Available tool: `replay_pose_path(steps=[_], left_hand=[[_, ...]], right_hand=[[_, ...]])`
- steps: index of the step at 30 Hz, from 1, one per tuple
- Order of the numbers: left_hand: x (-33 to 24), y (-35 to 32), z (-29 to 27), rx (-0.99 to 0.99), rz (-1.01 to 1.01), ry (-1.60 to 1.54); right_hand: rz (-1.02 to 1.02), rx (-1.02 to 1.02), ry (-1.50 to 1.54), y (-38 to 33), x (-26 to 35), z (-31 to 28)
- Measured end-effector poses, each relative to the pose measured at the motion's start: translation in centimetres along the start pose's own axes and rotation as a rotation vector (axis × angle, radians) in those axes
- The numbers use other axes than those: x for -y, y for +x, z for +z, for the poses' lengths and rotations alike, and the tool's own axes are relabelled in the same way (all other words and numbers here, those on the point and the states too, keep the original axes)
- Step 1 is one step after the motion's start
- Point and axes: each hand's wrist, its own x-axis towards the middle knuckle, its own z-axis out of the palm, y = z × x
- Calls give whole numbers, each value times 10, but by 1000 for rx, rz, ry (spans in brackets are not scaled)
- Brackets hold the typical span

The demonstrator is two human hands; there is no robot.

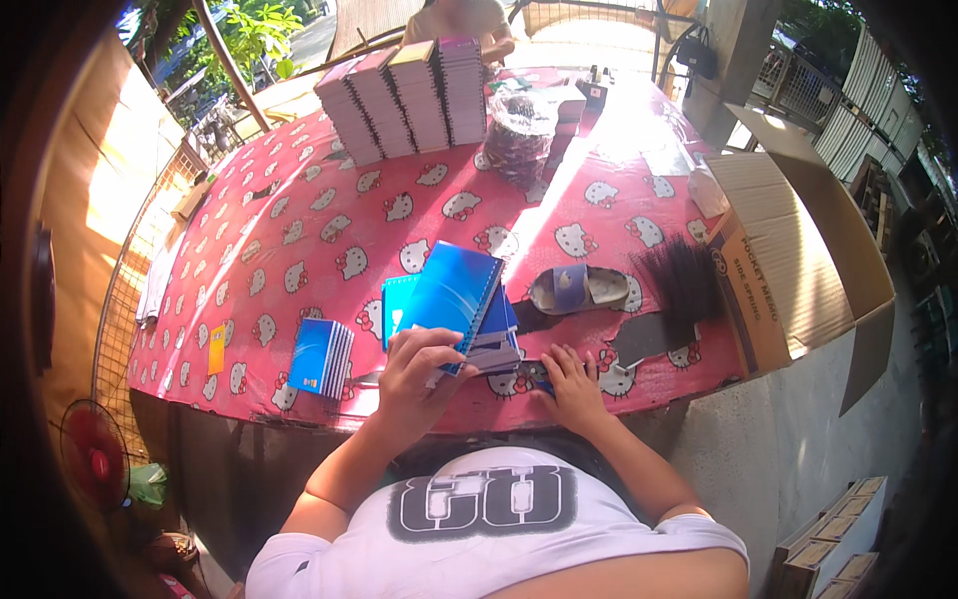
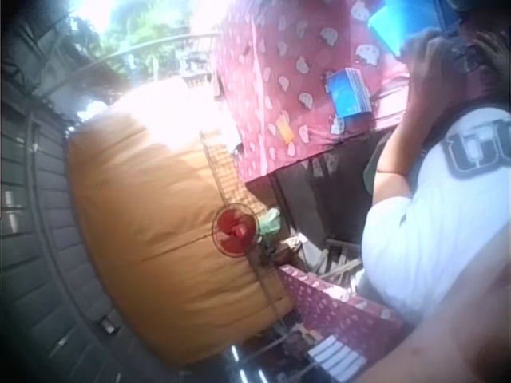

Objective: The person binds notebooks by hand, inserting a plastic spiral coil through pre-punched holes and using a hand tool to crimp the ends of the wire.

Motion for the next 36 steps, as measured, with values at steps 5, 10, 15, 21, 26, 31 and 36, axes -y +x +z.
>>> replay_pose_path(steps=[5, 10, 15, 21, 26, 31, 36], left_hand=[[10, -3, 4, -45, 140, 21], [5, -10, 13, -250, -98, -162], [1, -6, 15, -278, -46, -102], [-1, -4, 16, -276, 28, -8], [-2, -5, 13, -229, 87, 48], [-5, 9, -21, -87, 240, 95], [31, 9, -86, -579, 69, 42]], right_hand=[[234, 55, 325, -4, 3, -42], [-10, -156, 669, 38, 59, -140], [-207, -226, 573, 61, 81, -161], [-208, -237, 392, 60, 86, -168], [1, 232, 995, 71, 66, -164], [311, 651, 2039, 62, 75, -135], [119, 358, 1104, 52, 54, -91]])
